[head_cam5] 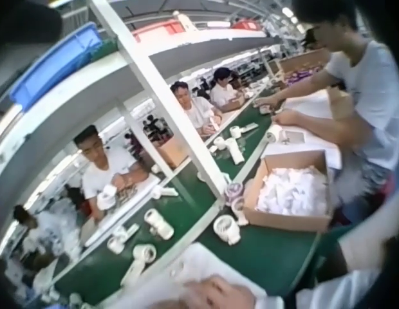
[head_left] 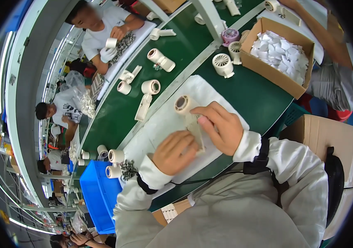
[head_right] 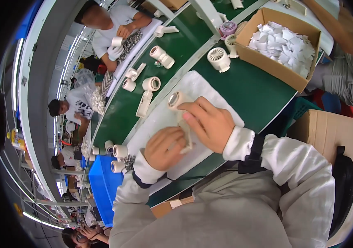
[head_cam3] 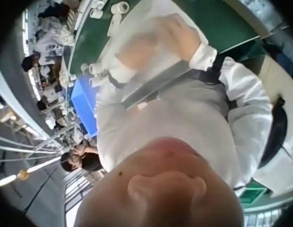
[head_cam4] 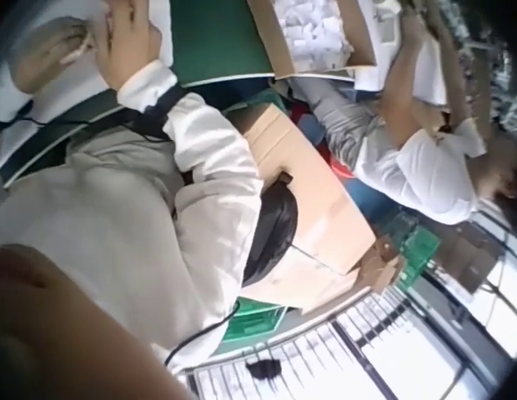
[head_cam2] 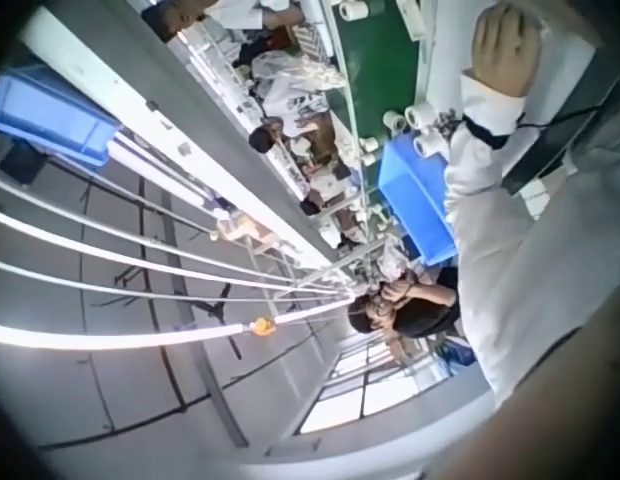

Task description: The person picks up a fan housing and a circuit board, connects a wire to the board, and then places the board into the housing. They then pick up a fan motor, connect its wire to the board, and set the assembled components down on the workspace.

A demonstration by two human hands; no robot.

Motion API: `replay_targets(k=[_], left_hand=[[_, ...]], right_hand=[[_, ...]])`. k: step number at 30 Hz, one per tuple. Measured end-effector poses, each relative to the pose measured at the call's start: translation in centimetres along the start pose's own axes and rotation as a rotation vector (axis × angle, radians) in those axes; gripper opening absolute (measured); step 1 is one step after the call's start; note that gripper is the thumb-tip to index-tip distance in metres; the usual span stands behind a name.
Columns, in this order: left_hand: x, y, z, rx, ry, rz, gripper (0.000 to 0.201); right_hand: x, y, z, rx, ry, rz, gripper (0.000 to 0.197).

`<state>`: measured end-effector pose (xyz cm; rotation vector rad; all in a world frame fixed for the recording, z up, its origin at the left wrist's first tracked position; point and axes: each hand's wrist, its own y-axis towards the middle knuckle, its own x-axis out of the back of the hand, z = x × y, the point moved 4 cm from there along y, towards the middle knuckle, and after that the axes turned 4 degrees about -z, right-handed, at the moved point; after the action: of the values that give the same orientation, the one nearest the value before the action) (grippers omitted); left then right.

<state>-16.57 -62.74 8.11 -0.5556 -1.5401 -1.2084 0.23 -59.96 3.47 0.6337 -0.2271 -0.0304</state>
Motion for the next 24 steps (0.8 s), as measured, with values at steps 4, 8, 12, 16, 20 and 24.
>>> replay_targets(k=[4,8,12,16,20,24], left_hand=[[1.9,-1.3,-2.5,0.21,-0.07,-0.096,0.028],[1.8,-3.2,-0.5,0.902,-0.223,-0.022,0.027],[-0.8,-4.3,0.6,0.943,-0.423,0.291,0.028],[-2.1,-3.7,0.5,0.841,-0.41,0.299,0.025],[-1.8,-2.7,-0.9,0.66,-0.073,0.299,0.021],[-1.2,-2.0,-0.6,0.615,-0.03,0.449,0.019]], right_hand=[[-1.4,-0.3,-0.4,0.006,-0.011,0.152,0.03],[-1.9,-0.7,0.1,0.094,-0.099,0.224,0.031],[-2.3,-1.2,0.3,0.131,-0.149,0.283,0.035],[-2.2,-1.5,0.1,0.206,-0.085,0.272,0.032],[-2.4,-2.0,0.4,0.321,-0.181,0.333,0.024],[-2.6,-2.2,0.7,0.299,-0.335,0.459,0.015]])
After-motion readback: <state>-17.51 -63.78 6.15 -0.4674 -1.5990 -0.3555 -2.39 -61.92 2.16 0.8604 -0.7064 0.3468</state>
